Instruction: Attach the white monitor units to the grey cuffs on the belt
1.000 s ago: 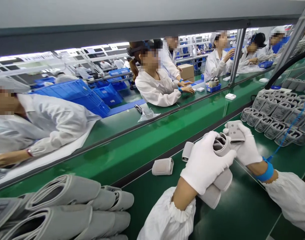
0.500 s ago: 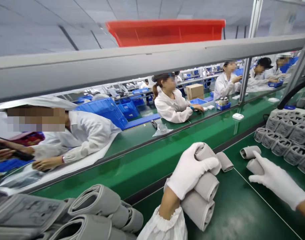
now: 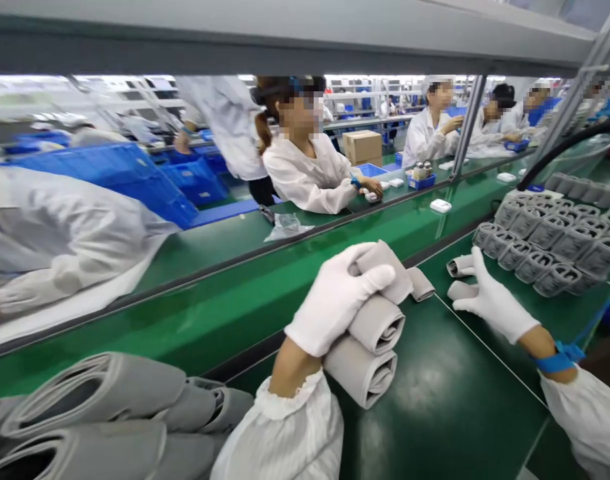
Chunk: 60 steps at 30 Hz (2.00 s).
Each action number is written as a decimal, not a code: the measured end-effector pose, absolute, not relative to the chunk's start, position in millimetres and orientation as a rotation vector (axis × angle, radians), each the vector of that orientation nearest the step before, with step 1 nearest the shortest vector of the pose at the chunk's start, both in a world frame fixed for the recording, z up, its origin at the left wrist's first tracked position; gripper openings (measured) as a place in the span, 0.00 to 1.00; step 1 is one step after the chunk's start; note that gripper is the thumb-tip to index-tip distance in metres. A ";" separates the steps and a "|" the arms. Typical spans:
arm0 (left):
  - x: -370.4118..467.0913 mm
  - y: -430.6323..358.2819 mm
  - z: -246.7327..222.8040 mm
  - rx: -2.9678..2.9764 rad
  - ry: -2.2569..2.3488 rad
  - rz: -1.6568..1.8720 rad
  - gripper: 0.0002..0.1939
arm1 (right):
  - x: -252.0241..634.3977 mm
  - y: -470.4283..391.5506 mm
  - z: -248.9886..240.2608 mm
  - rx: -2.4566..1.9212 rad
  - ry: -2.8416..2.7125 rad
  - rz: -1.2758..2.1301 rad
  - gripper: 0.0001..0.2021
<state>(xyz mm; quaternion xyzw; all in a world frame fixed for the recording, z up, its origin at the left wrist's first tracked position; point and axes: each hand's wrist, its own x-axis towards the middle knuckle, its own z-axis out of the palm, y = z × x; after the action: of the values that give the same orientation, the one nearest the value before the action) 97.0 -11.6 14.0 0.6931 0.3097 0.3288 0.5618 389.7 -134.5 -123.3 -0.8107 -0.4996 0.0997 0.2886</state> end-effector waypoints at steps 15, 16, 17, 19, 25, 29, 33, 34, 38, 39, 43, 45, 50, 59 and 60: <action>107.4 -19.2 7.5 1.744 0.519 0.435 0.21 | 306.8 -118.6 -33.3 -1.114 -2.058 0.217 0.50; 107.4 -20.0 7.2 1.779 0.528 0.399 0.20 | 298.9 -113.7 -34.4 -1.072 -2.065 0.234 0.45; 106.2 -19.8 7.0 1.815 0.574 0.382 0.20 | 293.3 -110.0 -37.8 -1.056 -2.009 0.243 0.40; 99.8 -15.8 6.7 1.867 0.759 0.437 0.21 | 289.5 -106.6 -48.2 -1.123 -1.748 0.221 0.33; 75.8 9.4 0.9 1.776 0.994 0.882 0.31 | 305.9 -112.0 -80.0 -1.619 -1.790 0.407 0.32; 87.3 14.4 -6.9 1.487 1.031 1.152 0.31 | 311.5 -108.1 -97.7 -1.867 -2.165 0.492 0.40; 110.1 15.5 -14.5 1.174 1.035 1.355 0.30 | 315.9 -105.2 -99.9 -1.877 -2.130 0.426 0.61; 115.7 14.8 -16.6 1.103 1.031 1.393 0.30 | 314.7 -106.6 -99.1 -1.819 -2.055 0.399 0.65; 140.8 -7.8 -28.2 0.862 1.038 1.555 0.28 | 292.8 -118.3 -103.9 -1.350 -1.663 0.401 0.70; 147.1 -19.6 -32.0 0.840 1.045 1.573 0.29 | 285.3 -121.1 -107.1 -1.263 -1.572 0.412 0.68; 152.8 -73.7 -43.7 1.256 1.048 1.411 0.27 | 269.3 -127.0 -111.5 -1.124 -1.273 0.467 0.44; 137.0 -93.1 -46.6 1.434 1.003 1.205 0.21 | 269.8 -129.3 -105.3 -1.073 -1.262 0.557 0.36; 66.0 -128.3 -67.1 1.373 1.162 0.794 0.28 | 261.8 -145.2 -93.1 -0.932 -1.442 1.189 0.28; 12.9 -140.7 -127.9 1.456 1.959 0.577 0.35 | 245.2 -149.5 -123.3 -0.954 -1.473 1.486 0.27; 13.0 -135.9 -129.9 1.498 2.091 0.502 0.33 | 245.0 -147.9 -125.7 -1.009 -1.539 1.431 0.25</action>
<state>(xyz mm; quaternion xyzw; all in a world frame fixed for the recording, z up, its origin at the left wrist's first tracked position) 13.0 -135.9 -129.9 0.5522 0.7711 0.1852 0.2574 245.0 -147.9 -125.7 -0.3976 -0.6068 0.5642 0.3942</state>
